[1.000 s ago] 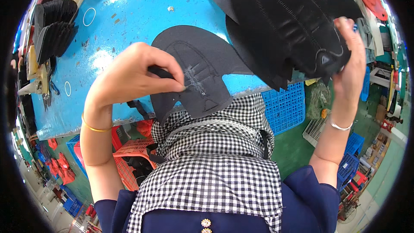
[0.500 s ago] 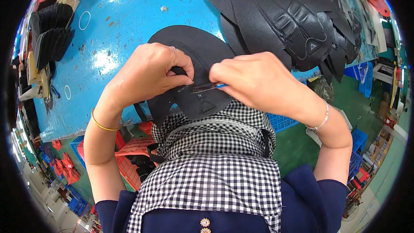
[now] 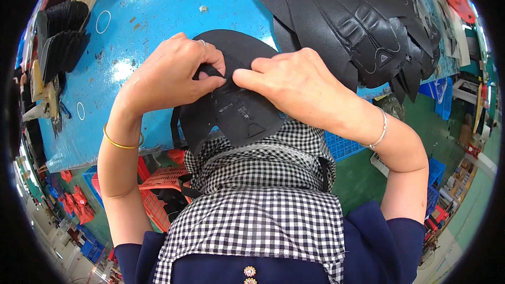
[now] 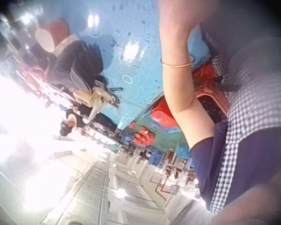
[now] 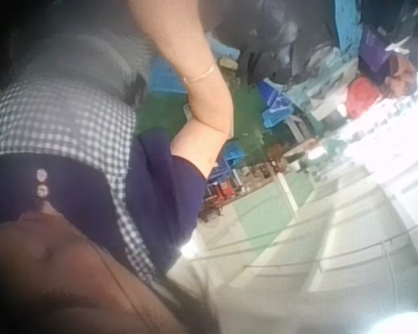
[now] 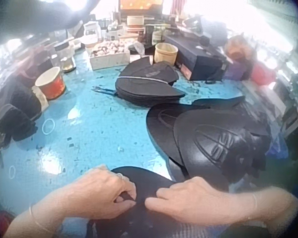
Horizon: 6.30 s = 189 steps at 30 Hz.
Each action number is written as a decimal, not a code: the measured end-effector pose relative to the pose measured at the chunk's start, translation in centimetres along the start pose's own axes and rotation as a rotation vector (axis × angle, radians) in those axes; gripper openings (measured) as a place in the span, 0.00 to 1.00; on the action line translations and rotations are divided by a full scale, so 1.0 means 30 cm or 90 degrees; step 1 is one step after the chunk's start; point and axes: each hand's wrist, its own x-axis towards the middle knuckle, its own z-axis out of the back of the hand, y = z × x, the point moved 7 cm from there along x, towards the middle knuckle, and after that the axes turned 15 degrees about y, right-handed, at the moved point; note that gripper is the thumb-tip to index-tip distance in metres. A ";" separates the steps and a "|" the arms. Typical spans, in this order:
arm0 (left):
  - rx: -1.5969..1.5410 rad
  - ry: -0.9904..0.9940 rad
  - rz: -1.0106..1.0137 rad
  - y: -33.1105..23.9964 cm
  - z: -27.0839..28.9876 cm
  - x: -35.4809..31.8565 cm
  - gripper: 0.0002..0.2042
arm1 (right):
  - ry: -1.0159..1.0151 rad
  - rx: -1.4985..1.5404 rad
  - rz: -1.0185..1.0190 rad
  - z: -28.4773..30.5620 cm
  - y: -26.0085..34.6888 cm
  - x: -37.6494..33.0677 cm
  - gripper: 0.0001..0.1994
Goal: The person trims excess threads from shoe upper components using snips.
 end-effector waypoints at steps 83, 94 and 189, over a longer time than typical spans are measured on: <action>0.132 -0.029 -0.061 -0.241 0.258 0.508 0.49 | -0.212 0.297 -0.470 0.351 -0.953 -0.410 0.19; 0.040 0.025 -0.014 -0.143 0.119 0.116 0.35 | -0.121 0.451 -0.159 0.259 -0.452 -0.259 0.17; -0.823 -0.667 -0.089 0.116 -0.118 -0.374 0.31 | -0.223 0.731 -0.028 0.007 0.018 -0.099 0.34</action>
